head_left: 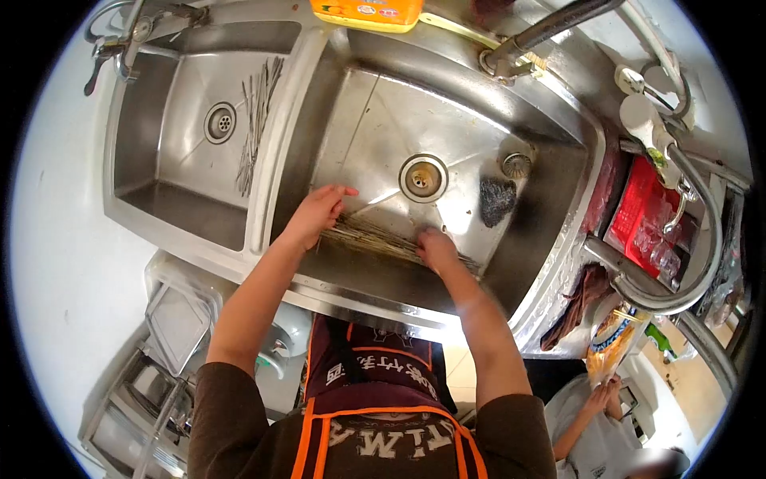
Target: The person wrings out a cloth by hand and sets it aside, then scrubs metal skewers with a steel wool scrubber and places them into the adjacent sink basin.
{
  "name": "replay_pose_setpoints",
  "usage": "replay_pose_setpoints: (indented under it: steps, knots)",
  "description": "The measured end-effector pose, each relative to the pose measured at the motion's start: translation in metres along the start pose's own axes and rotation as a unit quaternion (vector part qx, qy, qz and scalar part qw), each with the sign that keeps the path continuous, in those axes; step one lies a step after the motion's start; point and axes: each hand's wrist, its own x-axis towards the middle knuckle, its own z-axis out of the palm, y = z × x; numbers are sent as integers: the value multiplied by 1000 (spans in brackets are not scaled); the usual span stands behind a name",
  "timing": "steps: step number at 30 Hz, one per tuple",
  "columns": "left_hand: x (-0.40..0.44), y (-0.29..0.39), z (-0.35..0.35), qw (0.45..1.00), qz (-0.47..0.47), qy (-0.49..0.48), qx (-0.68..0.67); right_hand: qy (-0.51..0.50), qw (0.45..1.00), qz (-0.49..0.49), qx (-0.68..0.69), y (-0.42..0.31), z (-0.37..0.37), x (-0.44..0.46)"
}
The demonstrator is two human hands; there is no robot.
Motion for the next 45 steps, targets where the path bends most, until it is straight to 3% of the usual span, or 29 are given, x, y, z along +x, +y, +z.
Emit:
replay_pose_setpoints:
  steps: [5,6,8,10,14,16,23,25,26,27,28,30,32,33,35,38,42,44,45]
  knots:
    - [-14,3,15,1000,15,-10,-12,32,998,10,46,-8,-9,-13]
    - [-16,3,18,999,23,-7,-25,16,983,63,169,-7,-7,-14]
    - [-14,-3,22,999,42,-14,-25,2,951,114,286,-3,-5,-19]
    - [-11,-8,25,998,62,-20,-23,-33,991,34,125,-4,-3,-22]
    - [-13,-12,30,996,74,-38,-22,-118,987,50,95,-11,11,-25]
    - [-15,-10,33,996,74,-43,-30,-179,970,67,151,-17,8,-27]
    - [-29,-12,20,991,83,-12,-102,-20,996,55,66,-17,-54,-37]
    - [-32,-17,28,990,85,-18,-115,-44,913,147,378,-14,-68,-34]
    - [-31,-25,39,990,71,-3,-124,-40,914,149,376,-17,-72,-34]
    - [-29,-31,51,989,59,12,-132,-66,802,162,572,-36,-85,-31]
    - [-27,-37,65,989,62,8,-133,-89,649,163,738,-52,-91,-24]
    - [-20,-47,91,984,2,-7,-176,-21,589,172,790,-76,-80,3]
    - [-12,-50,103,987,-9,-3,-159,32,574,172,800,-92,-74,30]
    - [-9,-52,105,989,-21,4,-145,33,573,172,801,-93,-76,39]
    - [4,-54,97,989,-19,-16,-146,44,821,191,535,-93,-82,56]
    - [16,-33,96,991,-49,-27,-120,-14,842,151,517,-66,-70,76]
    - [52,-30,95,994,-25,-5,-107,-2,807,123,577,-60,-66,82]
    - [54,-18,97,982,-92,9,-162,-36,821,184,540,-52,-80,74]
    - [57,-18,94,989,-73,-9,-128,130,909,134,374,-40,-78,67]
